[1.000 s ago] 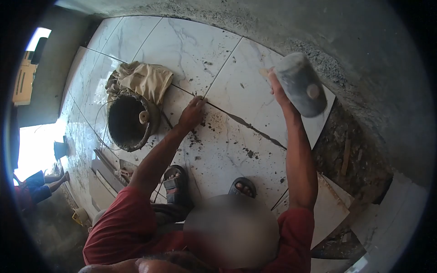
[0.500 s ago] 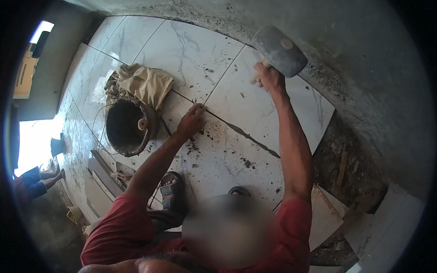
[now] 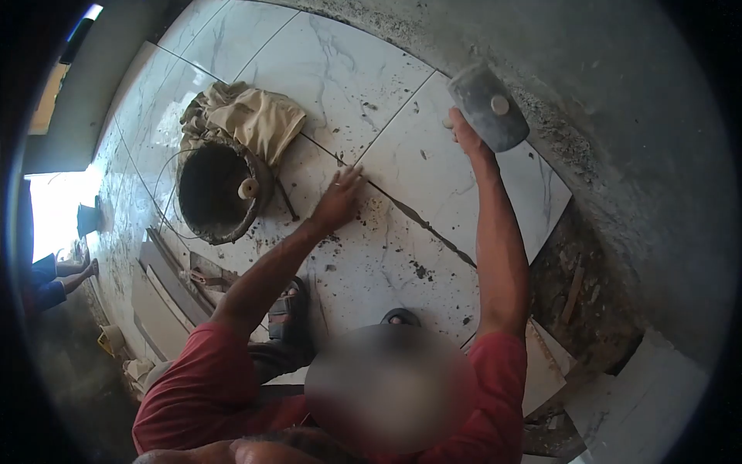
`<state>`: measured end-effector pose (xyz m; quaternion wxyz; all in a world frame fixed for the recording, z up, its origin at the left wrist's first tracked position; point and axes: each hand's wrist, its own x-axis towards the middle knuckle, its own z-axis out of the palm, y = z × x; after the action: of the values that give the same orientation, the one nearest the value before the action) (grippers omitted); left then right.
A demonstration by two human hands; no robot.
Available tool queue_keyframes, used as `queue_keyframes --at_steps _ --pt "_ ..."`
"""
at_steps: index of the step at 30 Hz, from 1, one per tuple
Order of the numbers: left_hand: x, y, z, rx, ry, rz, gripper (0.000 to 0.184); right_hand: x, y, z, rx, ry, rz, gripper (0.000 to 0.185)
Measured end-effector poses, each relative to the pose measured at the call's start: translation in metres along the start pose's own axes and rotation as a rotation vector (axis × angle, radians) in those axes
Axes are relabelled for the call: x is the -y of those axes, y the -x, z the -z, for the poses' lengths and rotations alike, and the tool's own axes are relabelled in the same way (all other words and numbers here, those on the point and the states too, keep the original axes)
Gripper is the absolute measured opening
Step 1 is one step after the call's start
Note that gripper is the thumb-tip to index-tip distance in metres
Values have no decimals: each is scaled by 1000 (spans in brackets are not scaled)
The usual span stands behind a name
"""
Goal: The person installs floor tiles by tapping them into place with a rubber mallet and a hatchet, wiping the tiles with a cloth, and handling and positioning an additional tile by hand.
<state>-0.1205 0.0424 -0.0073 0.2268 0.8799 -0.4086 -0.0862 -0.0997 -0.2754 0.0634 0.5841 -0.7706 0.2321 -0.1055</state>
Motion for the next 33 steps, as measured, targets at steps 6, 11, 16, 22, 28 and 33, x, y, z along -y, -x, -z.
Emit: queue_keyframes --at_steps 6,11,16,22,28,33 --pt "-51 -12 -25 125 -40 -9 56 29 59 24 42 -45 29 26" --pt "-50 -8 -29 164 -77 -17 57 12 91 36 93 56 -35 23" --pt "-49 -6 -27 187 -107 -47 57 30 99 35 55 -7 -92 16" --pt "-49 -7 -30 155 -104 -59 58 7 107 32 51 30 -54 17" --pt "-50 -2 -35 170 -104 -39 59 25 119 16 58 -271 100 16" --pt "-52 -6 -27 218 -144 -38 58 25 114 9 168 -42 -128 17"
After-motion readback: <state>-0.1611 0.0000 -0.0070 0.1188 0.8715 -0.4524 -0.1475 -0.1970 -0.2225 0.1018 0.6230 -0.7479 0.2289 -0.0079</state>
